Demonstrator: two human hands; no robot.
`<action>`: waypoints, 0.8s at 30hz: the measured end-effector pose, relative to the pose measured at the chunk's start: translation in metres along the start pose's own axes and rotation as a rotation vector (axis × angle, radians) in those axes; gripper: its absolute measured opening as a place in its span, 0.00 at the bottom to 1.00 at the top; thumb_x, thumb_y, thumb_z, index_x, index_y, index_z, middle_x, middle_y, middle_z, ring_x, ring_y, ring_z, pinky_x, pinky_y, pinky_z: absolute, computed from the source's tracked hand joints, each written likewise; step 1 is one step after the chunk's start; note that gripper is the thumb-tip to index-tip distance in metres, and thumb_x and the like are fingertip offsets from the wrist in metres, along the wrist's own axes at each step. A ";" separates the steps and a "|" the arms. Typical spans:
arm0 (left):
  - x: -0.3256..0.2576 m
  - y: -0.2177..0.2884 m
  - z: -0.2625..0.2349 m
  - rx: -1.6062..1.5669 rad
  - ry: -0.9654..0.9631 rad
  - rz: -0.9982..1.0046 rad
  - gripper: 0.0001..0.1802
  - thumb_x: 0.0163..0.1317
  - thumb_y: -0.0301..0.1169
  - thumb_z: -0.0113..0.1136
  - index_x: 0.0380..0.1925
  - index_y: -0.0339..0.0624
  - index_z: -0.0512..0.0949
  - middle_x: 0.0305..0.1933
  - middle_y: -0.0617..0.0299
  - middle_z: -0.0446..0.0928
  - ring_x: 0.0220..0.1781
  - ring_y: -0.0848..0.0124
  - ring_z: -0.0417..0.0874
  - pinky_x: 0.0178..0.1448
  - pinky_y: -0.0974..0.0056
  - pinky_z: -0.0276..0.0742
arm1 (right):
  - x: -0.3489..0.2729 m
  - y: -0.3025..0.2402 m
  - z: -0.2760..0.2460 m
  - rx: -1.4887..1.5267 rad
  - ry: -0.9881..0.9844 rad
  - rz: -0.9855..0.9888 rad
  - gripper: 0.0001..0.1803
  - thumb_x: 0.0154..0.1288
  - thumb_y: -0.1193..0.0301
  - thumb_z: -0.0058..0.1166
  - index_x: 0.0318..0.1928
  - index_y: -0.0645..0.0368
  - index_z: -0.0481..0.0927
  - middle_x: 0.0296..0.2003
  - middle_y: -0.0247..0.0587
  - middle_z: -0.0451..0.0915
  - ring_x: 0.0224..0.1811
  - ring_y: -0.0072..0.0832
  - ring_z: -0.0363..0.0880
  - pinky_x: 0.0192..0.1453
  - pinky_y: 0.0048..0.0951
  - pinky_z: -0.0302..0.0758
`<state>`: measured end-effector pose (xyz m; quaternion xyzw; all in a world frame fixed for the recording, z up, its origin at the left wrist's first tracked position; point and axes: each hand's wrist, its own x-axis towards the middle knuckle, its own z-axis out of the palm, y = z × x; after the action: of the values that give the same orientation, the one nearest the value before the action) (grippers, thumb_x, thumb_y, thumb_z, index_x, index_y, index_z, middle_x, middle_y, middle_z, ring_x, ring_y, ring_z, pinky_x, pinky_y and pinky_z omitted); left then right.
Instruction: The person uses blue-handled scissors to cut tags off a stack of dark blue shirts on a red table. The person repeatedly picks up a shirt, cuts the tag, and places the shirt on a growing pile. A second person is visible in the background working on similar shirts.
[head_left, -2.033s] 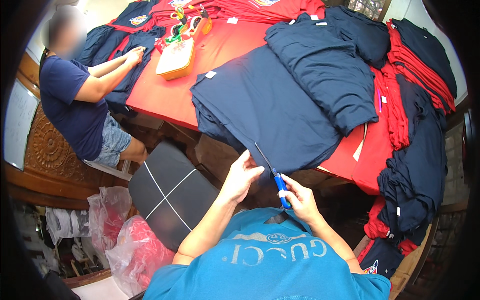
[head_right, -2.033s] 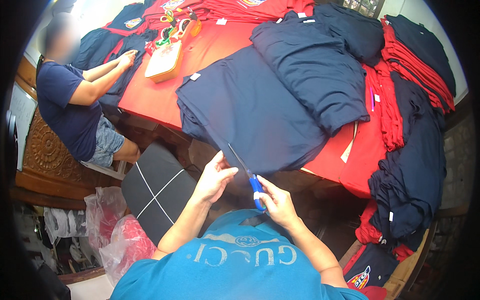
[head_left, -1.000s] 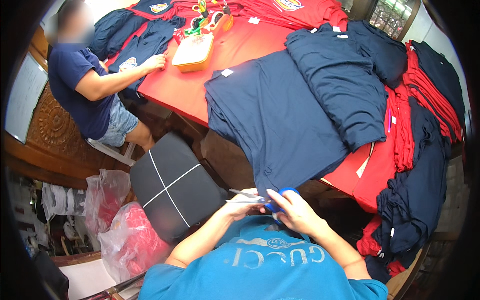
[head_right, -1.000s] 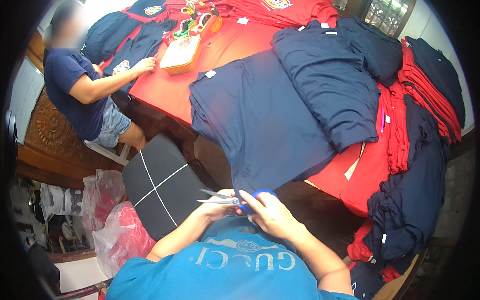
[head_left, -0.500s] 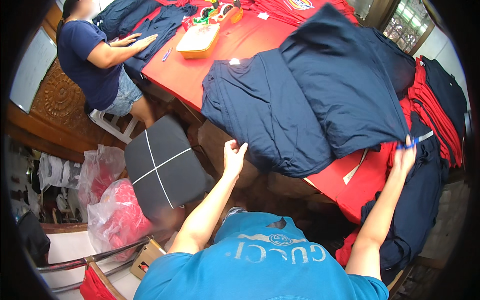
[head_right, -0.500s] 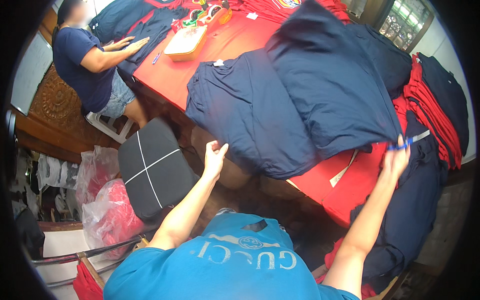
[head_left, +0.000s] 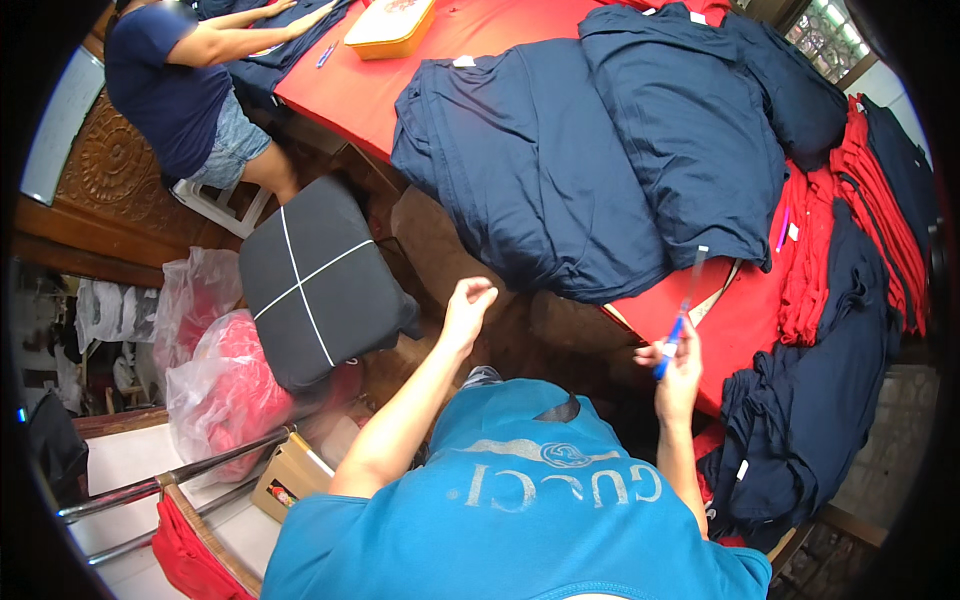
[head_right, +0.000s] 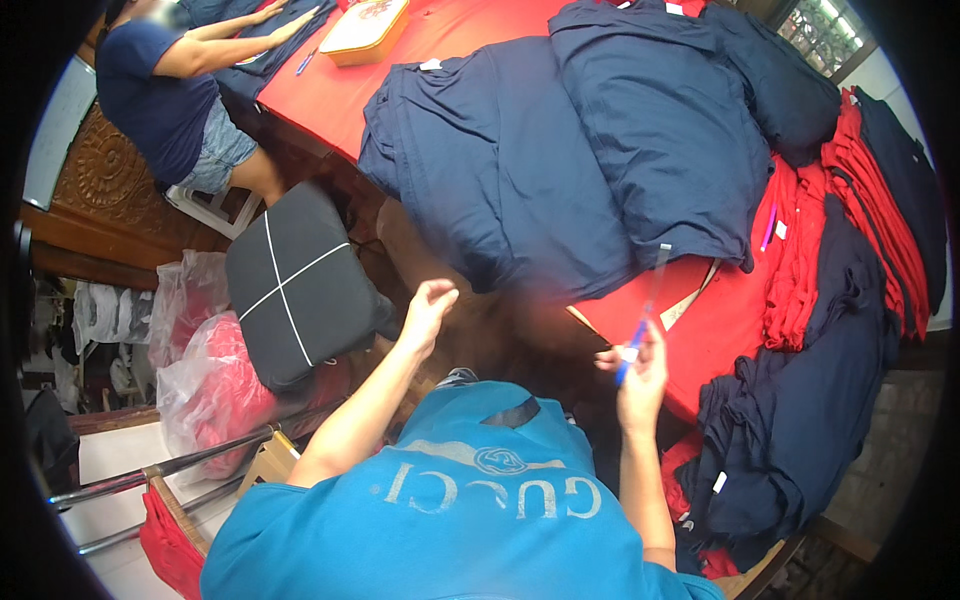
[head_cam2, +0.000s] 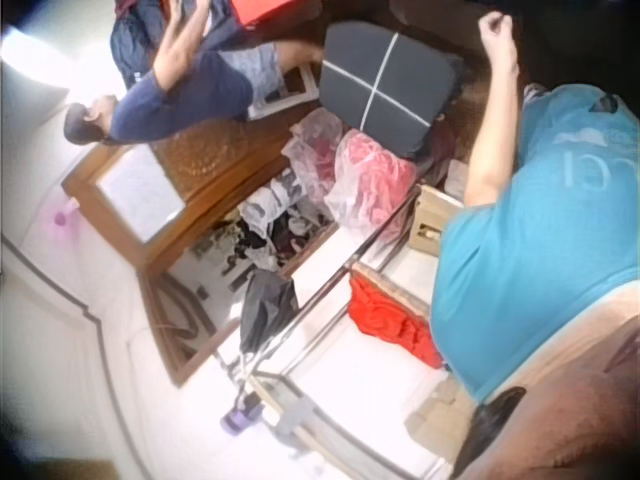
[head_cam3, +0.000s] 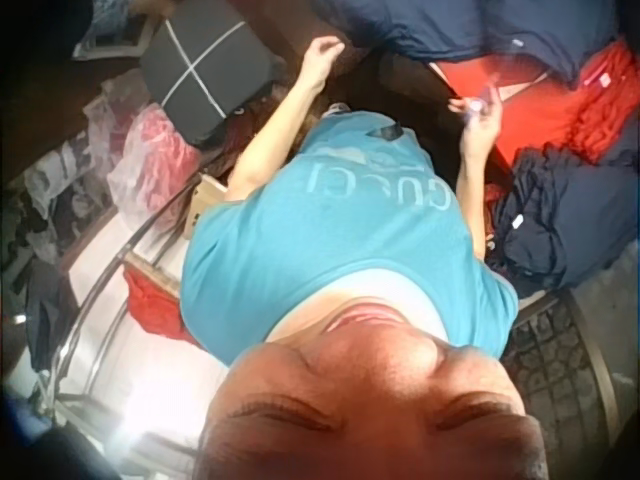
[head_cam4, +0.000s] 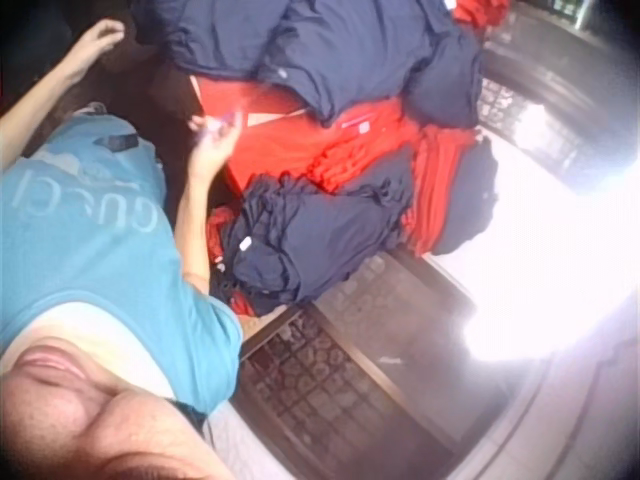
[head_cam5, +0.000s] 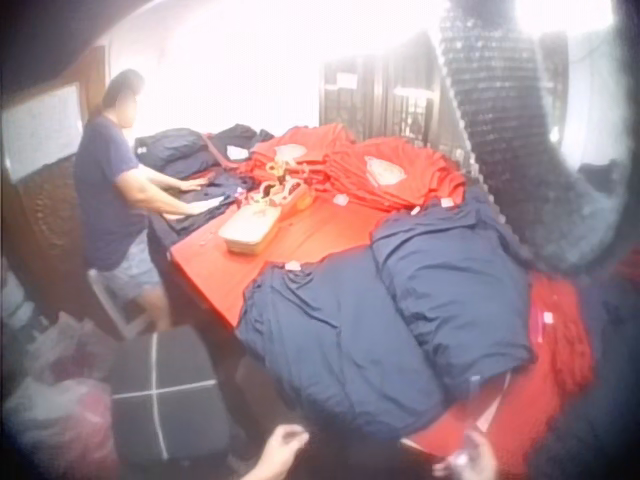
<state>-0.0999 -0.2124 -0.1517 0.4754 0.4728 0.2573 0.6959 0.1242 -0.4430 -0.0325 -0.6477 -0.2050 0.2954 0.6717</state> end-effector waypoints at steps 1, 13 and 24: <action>-0.002 0.001 0.007 0.040 0.139 0.092 0.31 0.62 0.36 0.65 0.61 0.36 0.66 0.63 0.49 0.70 0.68 0.61 0.68 0.71 0.56 0.62 | -0.006 0.006 0.014 0.014 -0.051 0.055 0.33 0.66 0.73 0.56 0.68 0.63 0.58 0.39 0.41 0.74 0.36 0.31 0.83 0.40 0.29 0.83; -0.032 0.061 -0.037 -0.291 -0.334 -0.182 0.15 0.62 0.26 0.64 0.45 0.39 0.70 0.48 0.58 0.76 0.50 0.69 0.79 0.53 0.61 0.78 | -0.022 -0.013 0.093 -0.125 -0.338 0.162 0.31 0.65 0.80 0.46 0.70 0.64 0.59 0.43 0.43 0.74 0.40 0.26 0.80 0.48 0.31 0.81; -0.057 0.088 -0.048 -0.383 -0.400 -0.247 0.05 0.65 0.28 0.59 0.32 0.46 0.72 0.32 0.69 0.76 0.38 0.77 0.80 0.40 0.69 0.80 | -0.013 -0.030 0.171 -0.756 -0.769 -0.721 0.37 0.51 0.81 0.58 0.65 0.57 0.68 0.39 0.48 0.76 0.40 0.44 0.77 0.48 0.40 0.75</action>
<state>-0.1592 -0.2023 -0.0536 0.3156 0.3234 0.1567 0.8782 0.0062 -0.3230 0.0114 -0.5780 -0.7255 0.1697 0.3328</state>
